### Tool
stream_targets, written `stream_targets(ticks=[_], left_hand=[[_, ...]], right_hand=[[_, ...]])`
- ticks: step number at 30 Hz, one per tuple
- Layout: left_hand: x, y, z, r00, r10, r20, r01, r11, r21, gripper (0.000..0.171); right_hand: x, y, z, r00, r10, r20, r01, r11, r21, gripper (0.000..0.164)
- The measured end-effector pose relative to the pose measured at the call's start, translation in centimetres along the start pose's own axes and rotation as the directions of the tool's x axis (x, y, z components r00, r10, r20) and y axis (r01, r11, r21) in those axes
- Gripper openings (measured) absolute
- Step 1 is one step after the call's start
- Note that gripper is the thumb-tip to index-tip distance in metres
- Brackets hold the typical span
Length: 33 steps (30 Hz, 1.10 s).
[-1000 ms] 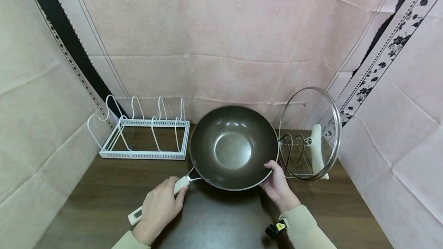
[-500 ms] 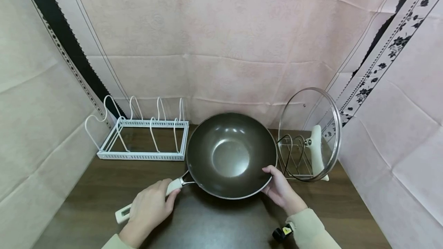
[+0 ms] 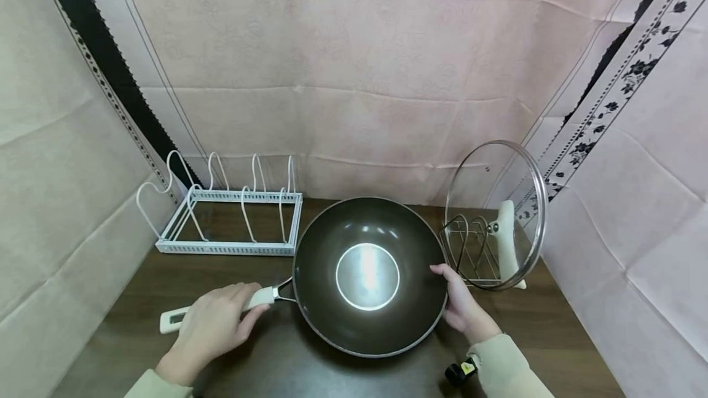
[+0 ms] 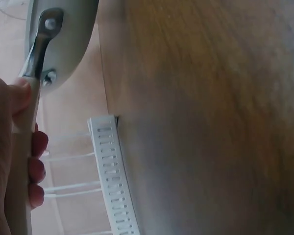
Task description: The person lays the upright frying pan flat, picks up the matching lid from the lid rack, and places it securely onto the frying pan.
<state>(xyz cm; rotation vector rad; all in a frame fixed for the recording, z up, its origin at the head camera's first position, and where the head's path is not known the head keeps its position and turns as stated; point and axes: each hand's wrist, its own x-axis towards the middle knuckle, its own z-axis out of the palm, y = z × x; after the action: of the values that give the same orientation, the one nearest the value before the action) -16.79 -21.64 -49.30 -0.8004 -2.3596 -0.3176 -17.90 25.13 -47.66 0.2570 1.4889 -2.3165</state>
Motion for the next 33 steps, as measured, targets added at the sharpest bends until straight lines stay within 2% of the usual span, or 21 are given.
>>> stream_targets(ticks=[5, 9, 12, 17, 23, 28, 33], left_hand=[[-0.1, -0.8, -0.4, 1.000, 0.024, 0.012, -0.023, 1.000, -0.010, 0.036], [0.1, -1.2, -0.7, 0.999, 0.048, 0.018, -0.048, 0.999, -0.023, 0.037], [0.2, -1.4, -0.6, 0.997, 0.070, 0.024, -0.069, 0.997, -0.027, 0.037], [0.0, -2.0, -0.3, 0.997, 0.069, 0.031, -0.068, 0.998, -0.016, 0.039], [0.1, -1.7, 0.6, 0.998, -0.050, 0.039, 0.050, 0.999, 0.009, 0.040], [0.1, -1.3, 1.1, 0.995, -0.095, -0.027, 0.096, 0.995, 0.031, 0.045], [0.0, -1.5, 1.4, 0.994, -0.063, -0.091, 0.068, 0.996, 0.053, 0.048]], right_hand=[[-0.3, 0.5, -0.2, 1.000, 0.006, -0.018, -0.008, 0.990, -0.141, 0.032], [-0.8, 1.1, -0.3, 0.996, -0.022, -0.088, 0.002, 0.975, -0.223, 0.073], [-0.9, 1.4, -0.3, 0.993, -0.045, -0.109, 0.021, 0.977, -0.214, 0.089], [-0.7, 1.7, 0.0, 0.995, -0.081, -0.065, 0.069, 0.983, -0.168, 0.084], [-0.3, 1.8, 0.2, 0.993, -0.118, -0.007, 0.116, 0.981, -0.153, 0.075], [-0.2, 2.0, 0.1, 0.993, -0.117, -0.009, 0.114, 0.984, -0.137, 0.073], [-0.3, 2.0, -0.1, 0.995, -0.099, -0.006, 0.097, 0.984, -0.148, 0.076]])
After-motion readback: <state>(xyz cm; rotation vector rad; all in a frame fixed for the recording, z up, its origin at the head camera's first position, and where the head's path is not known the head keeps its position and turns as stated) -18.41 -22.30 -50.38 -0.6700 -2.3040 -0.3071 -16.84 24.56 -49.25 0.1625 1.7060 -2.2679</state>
